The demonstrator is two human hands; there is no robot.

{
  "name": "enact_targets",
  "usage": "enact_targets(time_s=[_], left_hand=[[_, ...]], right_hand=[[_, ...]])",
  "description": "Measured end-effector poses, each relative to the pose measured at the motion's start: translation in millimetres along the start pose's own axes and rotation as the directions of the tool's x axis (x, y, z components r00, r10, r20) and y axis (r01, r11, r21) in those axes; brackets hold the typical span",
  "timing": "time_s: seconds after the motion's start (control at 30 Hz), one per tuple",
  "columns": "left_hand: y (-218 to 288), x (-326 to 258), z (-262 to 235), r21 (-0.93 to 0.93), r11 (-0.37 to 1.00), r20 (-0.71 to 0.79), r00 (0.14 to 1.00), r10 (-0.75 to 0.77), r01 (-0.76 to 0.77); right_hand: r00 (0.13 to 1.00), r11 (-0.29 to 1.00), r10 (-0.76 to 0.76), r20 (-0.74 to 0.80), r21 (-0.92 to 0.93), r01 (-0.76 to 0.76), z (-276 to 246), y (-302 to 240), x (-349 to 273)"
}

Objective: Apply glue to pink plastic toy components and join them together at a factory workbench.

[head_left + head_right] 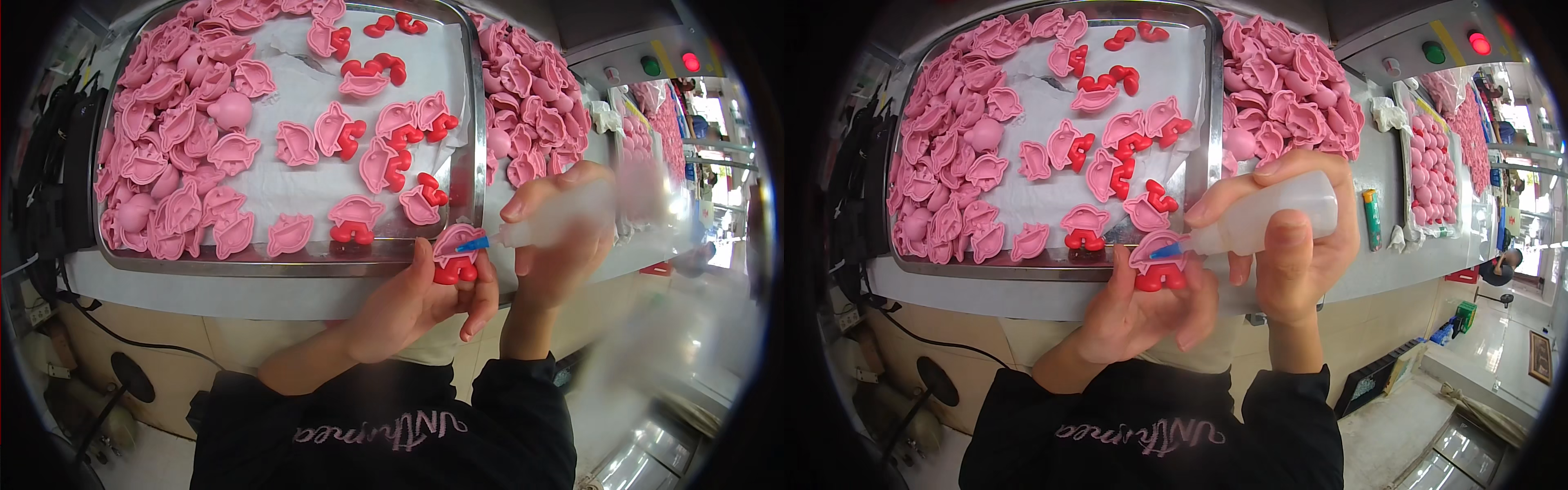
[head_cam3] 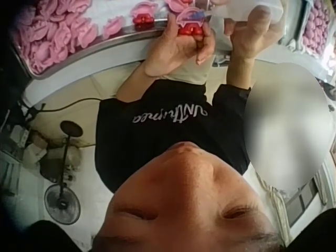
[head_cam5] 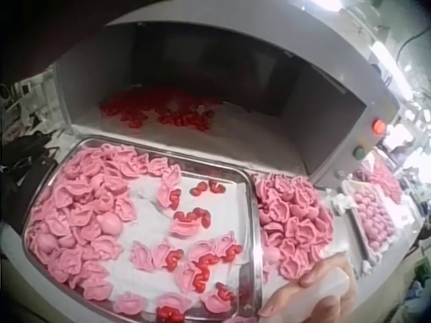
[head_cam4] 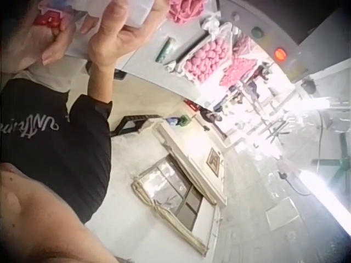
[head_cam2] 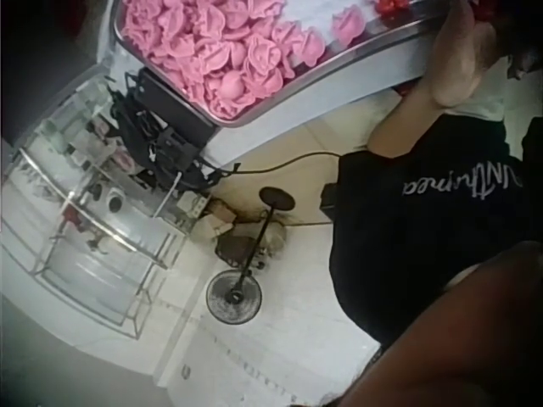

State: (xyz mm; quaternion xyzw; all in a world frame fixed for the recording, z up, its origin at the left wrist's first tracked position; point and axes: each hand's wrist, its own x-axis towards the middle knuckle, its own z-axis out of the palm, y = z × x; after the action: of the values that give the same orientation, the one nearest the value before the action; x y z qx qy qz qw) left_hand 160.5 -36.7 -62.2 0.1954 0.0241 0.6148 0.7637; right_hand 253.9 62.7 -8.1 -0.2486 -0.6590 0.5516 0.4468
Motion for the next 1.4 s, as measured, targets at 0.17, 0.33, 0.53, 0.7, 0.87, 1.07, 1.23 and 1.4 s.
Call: enact_targets(time_s=[0.17,0.33,0.53,0.7,0.87,1.07,1.23,1.4], left_hand=[[-0.2,0.1,-0.4,0.003,1.0,0.005,1.0,0.004,-0.004],[-0.3,0.0,0.1,0.003,1.0,0.0,1.0,-0.015,0.015],[-0.6,-0.1,-0.8,0.018,1.0,0.006,1.0,-0.01,0.01],[-0.5,-0.2,0.6,0.025,1.0,-0.003,1.0,-0.007,0.007],[-0.3,-0.1,-0.2,0.04,0.999,0.006,1.0,-0.011,0.01],[0.4,0.2,1.3,0.045,0.999,-0.008,1.0,-0.022,0.023],[0.9,0.1,2.4,0.036,0.999,-0.032,0.999,-0.036,0.037],[0.4,-0.5,1.5,0.056,0.998,-0.013,0.999,-0.033,0.033]], right_hand=[[1.0,1.0,-0.007,-0.01,0.0,0.007,0.5,0.4,-0.6],[1.0,1.0,-0.001,-0.01,-0.005,0.001,-0.1,-0.3,-1.3],[1.0,1.0,0.001,-0.009,0.002,-0.001,0.0,0.5,-1.9],[1.0,1.0,-0.001,-0.017,-0.013,0.001,-1.4,-0.4,-3.2],[1.0,0.999,-0.018,-0.008,-0.029,0.018,-1.7,-0.2,-2.9],[1.0,0.999,-0.031,0.0,-0.029,0.031,-2.3,-0.7,-3.1],[1.0,0.999,-0.025,0.002,-0.023,0.025,-3.5,-0.3,-3.3],[1.0,1.0,0.002,-0.009,0.015,-0.002,-1.9,-1.5,-3.8]])
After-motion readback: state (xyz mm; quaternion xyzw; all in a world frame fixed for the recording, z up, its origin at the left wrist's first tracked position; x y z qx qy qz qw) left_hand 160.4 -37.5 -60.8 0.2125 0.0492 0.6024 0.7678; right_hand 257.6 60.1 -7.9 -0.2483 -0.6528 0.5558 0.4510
